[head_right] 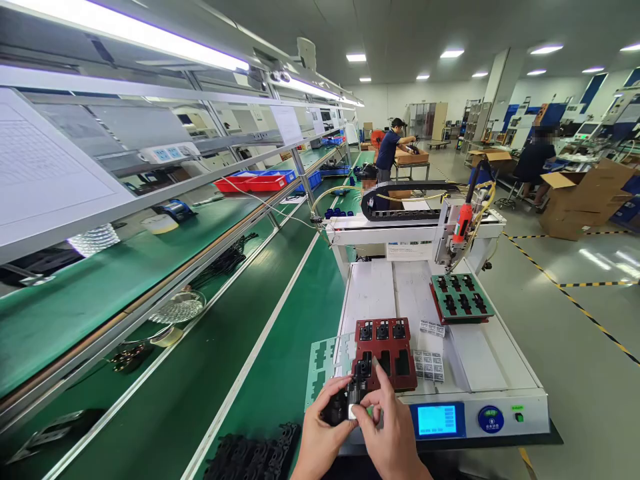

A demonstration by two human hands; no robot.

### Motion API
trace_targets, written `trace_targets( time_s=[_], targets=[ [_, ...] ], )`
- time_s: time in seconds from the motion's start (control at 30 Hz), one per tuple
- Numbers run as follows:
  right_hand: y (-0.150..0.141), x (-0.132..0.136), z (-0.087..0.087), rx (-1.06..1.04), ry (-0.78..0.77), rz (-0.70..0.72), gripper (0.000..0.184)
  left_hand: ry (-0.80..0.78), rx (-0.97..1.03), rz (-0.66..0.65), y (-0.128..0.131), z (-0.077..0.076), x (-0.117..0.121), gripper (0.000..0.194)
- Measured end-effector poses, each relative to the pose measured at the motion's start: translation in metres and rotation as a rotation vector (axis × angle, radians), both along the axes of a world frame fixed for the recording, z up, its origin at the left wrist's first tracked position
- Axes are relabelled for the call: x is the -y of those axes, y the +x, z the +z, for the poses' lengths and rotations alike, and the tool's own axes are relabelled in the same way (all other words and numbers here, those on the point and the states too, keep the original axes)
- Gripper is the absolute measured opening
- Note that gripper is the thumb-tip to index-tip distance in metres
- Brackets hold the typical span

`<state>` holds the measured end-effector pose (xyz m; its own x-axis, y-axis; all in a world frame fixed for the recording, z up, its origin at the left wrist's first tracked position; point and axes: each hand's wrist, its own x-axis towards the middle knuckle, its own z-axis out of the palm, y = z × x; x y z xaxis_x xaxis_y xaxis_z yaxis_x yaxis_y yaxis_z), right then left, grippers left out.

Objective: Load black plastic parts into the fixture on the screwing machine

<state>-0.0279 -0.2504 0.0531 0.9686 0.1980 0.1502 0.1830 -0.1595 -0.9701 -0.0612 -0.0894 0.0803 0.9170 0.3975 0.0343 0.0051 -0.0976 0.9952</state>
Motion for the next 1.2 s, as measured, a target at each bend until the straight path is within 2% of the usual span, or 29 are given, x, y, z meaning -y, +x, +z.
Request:
trace_targets(
  time_s=[0.1,0.23,0.3,0.37,0.43,0.53,0.6,0.7,0.8,0.83,0.93,1.0,1.1,1.2],
  targets=[
    [0.002,0.003,-0.003,0.068,-0.042,-0.057,0.079,-0.023,-0.013,0.002,-0.003,0.0,-0.002,0.051],
    [0.007,-0.002,-0.002,-0.057,-0.069,0.098,0.097,0.084,0.064,-0.06,-0.007,-0.005,-0.001,0.04],
    [0.009,-0.009,-0.004,-0.06,-0.106,0.142,0.097,0.138,0.091,-0.076,-0.007,-0.01,-0.002,0.037],
    [0.013,-0.016,-0.01,-0.081,-0.115,0.184,0.094,0.13,0.068,-0.032,-0.007,-0.018,-0.005,0.037],
    [0.022,-0.022,-0.023,-0.112,-0.061,0.213,0.088,0.004,-0.027,0.064,-0.007,-0.027,-0.012,0.044],
    [0.042,-0.029,-0.05,-0.065,-0.001,0.103,0.079,-0.392,-0.203,0.167,-0.012,-0.044,-0.026,0.072],
    [0.054,-0.036,-0.068,-0.002,-0.029,0.025,0.077,-0.628,-0.248,0.127,-0.021,-0.053,-0.036,0.092],
    [0.067,-0.046,-0.082,0.026,-0.019,0.029,0.067,-0.797,-0.204,0.015,-0.036,-0.059,-0.048,0.118],
    [0.074,-0.05,-0.071,0.003,0.034,-0.001,0.051,-0.887,-0.134,-0.082,-0.042,-0.058,-0.053,0.123],
    [0.076,-0.048,-0.062,-0.022,0.075,-0.034,0.052,-0.906,-0.129,-0.109,-0.041,-0.058,-0.053,0.116],
    [0.079,-0.039,-0.028,-0.175,0.304,-0.108,0.07,-0.897,-0.167,-0.171,-0.033,-0.059,-0.05,0.077],
    [0.077,-0.032,-0.008,-0.308,0.464,-0.076,0.077,-0.85,-0.203,-0.21,-0.025,-0.064,-0.043,0.064],
    [0.067,-0.025,0.01,-0.466,0.596,0.024,0.077,-0.767,-0.235,-0.236,-0.016,-0.074,-0.03,0.073],
    [0.053,-0.021,0.015,-0.524,0.635,0.141,0.069,-0.698,-0.284,-0.219,-0.01,-0.084,-0.018,0.08]
  ],
)
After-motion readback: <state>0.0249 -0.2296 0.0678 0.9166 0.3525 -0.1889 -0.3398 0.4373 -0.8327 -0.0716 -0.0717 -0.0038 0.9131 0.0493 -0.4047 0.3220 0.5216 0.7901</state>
